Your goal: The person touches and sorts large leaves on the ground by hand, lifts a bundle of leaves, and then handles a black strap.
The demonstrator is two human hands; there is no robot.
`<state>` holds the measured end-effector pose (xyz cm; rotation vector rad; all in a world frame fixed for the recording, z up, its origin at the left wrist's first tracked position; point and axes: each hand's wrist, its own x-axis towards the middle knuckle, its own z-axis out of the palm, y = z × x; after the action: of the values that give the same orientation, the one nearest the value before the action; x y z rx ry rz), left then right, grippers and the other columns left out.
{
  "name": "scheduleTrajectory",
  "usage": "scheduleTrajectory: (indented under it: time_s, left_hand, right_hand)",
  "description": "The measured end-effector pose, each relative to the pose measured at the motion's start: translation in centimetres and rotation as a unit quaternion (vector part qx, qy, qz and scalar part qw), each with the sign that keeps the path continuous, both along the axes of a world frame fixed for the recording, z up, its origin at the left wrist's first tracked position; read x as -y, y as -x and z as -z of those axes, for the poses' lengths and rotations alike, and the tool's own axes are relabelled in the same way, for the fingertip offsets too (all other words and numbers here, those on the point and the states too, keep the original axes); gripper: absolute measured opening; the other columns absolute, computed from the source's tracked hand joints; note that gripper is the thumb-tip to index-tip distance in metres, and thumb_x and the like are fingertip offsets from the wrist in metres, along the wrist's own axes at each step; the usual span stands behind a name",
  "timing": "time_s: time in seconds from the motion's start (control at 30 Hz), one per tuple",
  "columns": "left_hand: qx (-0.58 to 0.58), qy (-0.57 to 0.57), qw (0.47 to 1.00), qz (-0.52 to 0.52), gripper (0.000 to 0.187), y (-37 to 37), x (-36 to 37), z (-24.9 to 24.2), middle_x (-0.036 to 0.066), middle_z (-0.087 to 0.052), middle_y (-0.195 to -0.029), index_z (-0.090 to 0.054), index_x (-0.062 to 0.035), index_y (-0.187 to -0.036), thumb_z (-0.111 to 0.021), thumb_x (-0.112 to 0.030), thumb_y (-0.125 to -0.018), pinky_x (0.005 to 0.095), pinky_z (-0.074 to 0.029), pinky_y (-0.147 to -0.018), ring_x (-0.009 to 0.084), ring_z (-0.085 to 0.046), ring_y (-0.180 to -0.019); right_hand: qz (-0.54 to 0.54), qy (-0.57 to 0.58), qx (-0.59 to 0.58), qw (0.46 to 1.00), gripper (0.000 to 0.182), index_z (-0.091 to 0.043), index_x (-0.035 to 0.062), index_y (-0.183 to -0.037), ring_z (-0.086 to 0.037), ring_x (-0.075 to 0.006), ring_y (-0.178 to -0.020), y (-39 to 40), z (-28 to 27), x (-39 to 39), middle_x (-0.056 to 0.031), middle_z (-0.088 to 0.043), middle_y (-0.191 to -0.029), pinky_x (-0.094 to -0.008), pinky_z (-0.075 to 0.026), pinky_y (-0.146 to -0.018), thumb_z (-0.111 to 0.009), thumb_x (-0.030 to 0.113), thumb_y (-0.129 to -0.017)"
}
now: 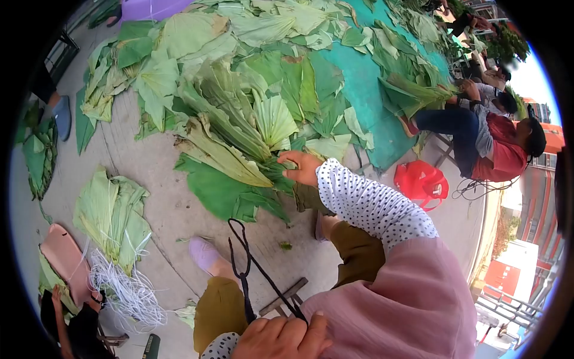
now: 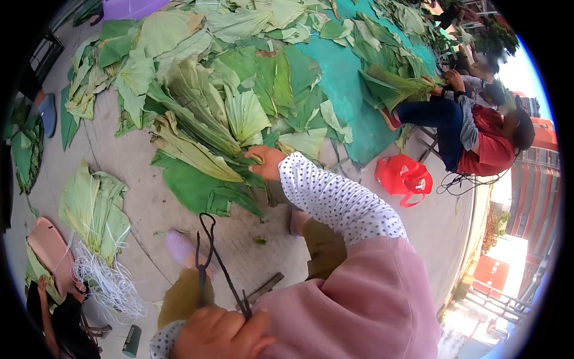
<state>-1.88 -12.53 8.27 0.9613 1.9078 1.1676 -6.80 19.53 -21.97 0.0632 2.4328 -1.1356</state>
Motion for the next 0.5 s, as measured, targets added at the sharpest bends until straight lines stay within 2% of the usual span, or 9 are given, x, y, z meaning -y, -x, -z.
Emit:
scheduleTrajectory:
  time_s: [0.03, 0.1, 0.17, 0.23, 0.3, 0.37, 0.43, 0.47, 0.5]
  left_hand:
    - [0.002, 0.002, 1.000, 0.001, 0.035, 0.4, 0.0, 0.0, 0.011, -0.051, -0.084, -0.055, 0.0047, -0.106, -0.053, -0.021, -0.081, 0.0344, -0.042, -0.072, 0.0234, -0.051, -0.079]
    - [-0.130, 0.016, 0.990, 0.056, 0.036, 2.3, -0.4, -0.3, 0.010, -0.051, -0.084, -0.054, 0.0052, -0.107, -0.053, -0.022, -0.083, 0.0338, -0.042, -0.071, 0.0228, -0.051, -0.078]
    - [-0.119, 0.027, 0.989, 0.089, 0.036, 2.6, -0.7, 0.1, 0.010, -0.051, -0.082, -0.054, 0.0047, -0.107, -0.053, -0.022, -0.083, 0.0337, -0.042, -0.070, 0.0225, -0.051, -0.077]
    - [-0.108, 0.038, 0.986, 0.124, 0.036, 3.4, -1.1, 0.4, 0.010, -0.050, -0.081, -0.055, 0.0042, -0.108, -0.054, -0.022, -0.083, 0.0336, -0.042, -0.069, 0.0222, -0.051, -0.075]
    - [-0.102, 0.044, 0.991, 0.074, 0.037, 4.5, -1.6, 0.2, 0.009, -0.048, -0.078, -0.055, 0.0033, -0.108, -0.055, -0.023, -0.083, 0.0336, -0.041, -0.067, 0.0219, -0.050, -0.073]
    - [-0.099, 0.059, 0.992, 0.058, 0.037, 5.1, -1.8, 0.7, 0.009, -0.046, -0.076, -0.056, 0.0025, -0.108, -0.056, -0.023, -0.082, 0.0336, -0.040, -0.065, 0.0219, -0.049, -0.071]
    - [-0.094, 0.078, 0.991, 0.058, 0.037, 5.9, -1.8, 1.2, 0.008, -0.045, -0.075, -0.056, 0.0021, -0.108, -0.057, -0.023, -0.081, 0.0336, -0.040, -0.063, 0.0219, -0.048, -0.070]
    - [-0.087, 0.078, 0.991, 0.071, 0.037, 6.6, -1.8, 1.6, 0.008, -0.045, -0.075, -0.056, 0.0026, -0.109, -0.057, -0.023, -0.082, 0.0337, -0.039, -0.063, 0.0220, -0.048, -0.070]
    - [-0.083, 0.078, 0.990, 0.081, 0.038, 6.9, -1.9, 1.9, 0.008, -0.045, -0.075, -0.055, 0.0029, -0.109, -0.057, -0.023, -0.082, 0.0337, -0.039, -0.063, 0.0221, -0.048, -0.069]
  right_hand:
    - [0.065, 0.038, -0.001, 0.997, 0.039, -0.054, 0.0034, -0.119, -0.051, -0.0224, -0.116, 0.5, -0.9, -0.1, -0.0140, -0.057, -0.120, -0.0320, -0.036, -0.100, -0.063, 0.019, -0.085]
    - [0.151, 0.079, -0.005, 0.985, 0.049, -0.047, 0.0033, -0.127, -0.046, -0.0247, -0.121, 2.3, -2.5, -1.6, -0.0152, -0.052, -0.126, -0.0330, -0.033, -0.103, -0.064, 0.023, -0.085]
    - [0.287, 0.172, 0.045, 0.941, 0.071, -0.040, -0.0016, -0.132, -0.039, -0.0299, -0.127, 3.8, -2.1, -4.2, -0.0220, -0.042, -0.136, -0.0366, -0.032, -0.105, -0.066, 0.041, -0.082]
    - [0.330, 0.016, -0.035, 0.943, 0.086, -0.030, -0.0041, -0.138, -0.029, -0.0316, -0.134, 4.8, 1.1, -8.1, -0.0246, -0.031, -0.142, -0.0364, -0.026, -0.109, -0.067, 0.047, -0.079]
    - [0.409, -0.039, -0.018, 0.912, 0.098, -0.027, -0.0068, -0.139, -0.022, -0.0317, -0.137, 4.5, 4.1, -12.3, -0.0259, -0.023, -0.146, -0.0363, -0.023, -0.110, -0.069, 0.053, -0.074]
    - [0.466, -0.111, -0.013, 0.877, 0.104, -0.025, -0.0068, -0.139, -0.021, -0.0333, -0.137, 3.4, 6.0, -15.3, -0.0272, -0.022, -0.146, -0.0377, -0.022, -0.111, -0.070, 0.057, -0.070]
    - [0.517, -0.217, 0.059, 0.826, 0.111, -0.023, -0.0068, -0.140, -0.026, -0.0361, -0.135, 1.6, 10.2, -19.6, -0.0274, -0.022, -0.146, -0.0392, -0.023, -0.111, -0.064, 0.066, -0.068]
    - [0.534, -0.235, 0.132, 0.801, 0.114, -0.023, -0.0071, -0.140, -0.030, -0.0352, -0.134, 1.4, 8.2, -19.2, -0.0253, -0.025, -0.146, -0.0392, -0.024, -0.111, -0.061, 0.071, -0.066]
    - [0.593, -0.175, 0.184, 0.764, 0.115, -0.023, -0.0066, -0.141, -0.030, -0.0346, -0.134, 1.1, 9.6, -20.3, -0.0245, -0.025, -0.146, -0.0398, -0.024, -0.110, -0.060, 0.072, -0.066]
